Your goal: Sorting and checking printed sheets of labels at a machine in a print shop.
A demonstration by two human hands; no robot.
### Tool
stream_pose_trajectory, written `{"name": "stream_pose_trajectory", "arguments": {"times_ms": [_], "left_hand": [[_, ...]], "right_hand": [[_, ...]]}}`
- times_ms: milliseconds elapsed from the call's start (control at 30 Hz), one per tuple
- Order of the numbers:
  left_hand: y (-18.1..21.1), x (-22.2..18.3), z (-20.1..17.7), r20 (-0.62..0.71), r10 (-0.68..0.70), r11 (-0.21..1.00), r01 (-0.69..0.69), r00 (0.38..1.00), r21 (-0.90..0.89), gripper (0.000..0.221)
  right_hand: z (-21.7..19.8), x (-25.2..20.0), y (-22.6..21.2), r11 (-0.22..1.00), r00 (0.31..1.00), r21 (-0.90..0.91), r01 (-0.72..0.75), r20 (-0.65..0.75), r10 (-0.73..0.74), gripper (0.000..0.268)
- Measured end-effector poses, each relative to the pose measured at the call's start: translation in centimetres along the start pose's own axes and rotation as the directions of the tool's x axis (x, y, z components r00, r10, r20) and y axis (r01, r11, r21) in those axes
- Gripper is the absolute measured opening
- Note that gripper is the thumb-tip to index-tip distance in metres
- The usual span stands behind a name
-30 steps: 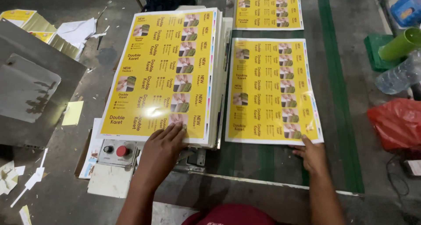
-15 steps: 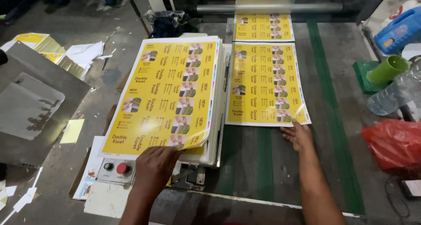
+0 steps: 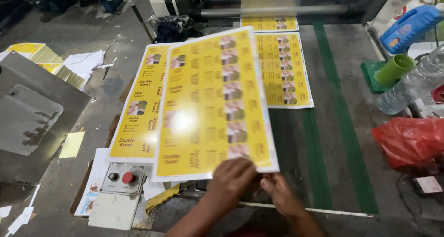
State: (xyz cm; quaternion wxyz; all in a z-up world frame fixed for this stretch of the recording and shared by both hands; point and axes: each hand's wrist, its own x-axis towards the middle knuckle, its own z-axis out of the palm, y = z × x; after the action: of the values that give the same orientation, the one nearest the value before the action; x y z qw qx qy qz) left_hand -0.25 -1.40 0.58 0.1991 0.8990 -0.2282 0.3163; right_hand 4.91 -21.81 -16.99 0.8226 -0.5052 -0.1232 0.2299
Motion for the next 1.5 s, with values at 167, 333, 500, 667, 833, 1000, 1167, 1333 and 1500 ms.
{"name": "stream_pose_trajectory", "arguments": {"times_ms": [167, 333, 500, 667, 833, 1000, 1167, 1333, 1500], "left_hand": [[1.2, -0.2, -0.6, 0.06, 0.022, 0.998, -0.018, 0.998, -0.062, 0.03], [-4.2, -2.7, -3.8, 0.052, -0.126, 0.985, 0.118, 0.991, 0.126, 0.011], [-8.5, -8.1, -4.4, 0.27, -0.435, 0.856, 0.302, 0.859, 0.42, 0.1], [-7.7, -6.9, -6.2, 0.234, -0.359, 0.859, 0.222, 0.903, 0.462, 0.047], [-7.8, -5.5, -7.1, 0.158, -0.281, 0.891, 0.196, 0.947, 0.409, 0.041], [-8.2, -5.3, -7.3, 0.25, -0.343, 0.868, 0.204, 0.906, 0.453, 0.042], [-8.5, -3.7, -9.1, 0.32, -0.31, 0.912, 0.185, 0.895, 0.365, 0.025], [-9.6, -4.1, -8.7, 0.248, -0.247, 0.896, 0.123, 0.937, 0.427, 0.015], [-8.5, -3.4, -9.5, -0.08, -0.296, 0.9, 0.306, 0.952, 0.311, 0.007]], "right_hand": [[-0.7, -0.1, -3.0, 0.99, 0.897, 0.143, -0.004, -0.438, 0.067, 0.037], [-11.4, -3.4, -1.2, 1.0, 0.807, -0.015, -0.024, -0.591, 0.01, 0.033], [-16.9, -7.8, -1.1, 0.988, 0.73, -0.062, -0.14, -0.68, 0.061, 0.028], [-18.5, -9.4, 0.1, 0.969, 0.692, -0.099, -0.227, -0.716, 0.089, 0.026], [-18.0, -7.5, 1.8, 0.975, 0.739, -0.093, -0.204, -0.668, 0.09, 0.028], [-17.0, -2.8, 1.7, 0.974, 0.767, -0.09, -0.209, -0.633, 0.106, 0.032], [-19.1, 3.1, 2.6, 0.986, 0.783, -0.116, -0.117, -0.622, 0.019, 0.033], [-20.1, 5.7, 2.5, 0.995, 0.806, -0.084, -0.061, -0.592, -0.001, 0.047], [-15.5, 1.8, -0.7, 0.972, 0.795, -0.062, -0.225, -0.589, 0.146, 0.063]]}}
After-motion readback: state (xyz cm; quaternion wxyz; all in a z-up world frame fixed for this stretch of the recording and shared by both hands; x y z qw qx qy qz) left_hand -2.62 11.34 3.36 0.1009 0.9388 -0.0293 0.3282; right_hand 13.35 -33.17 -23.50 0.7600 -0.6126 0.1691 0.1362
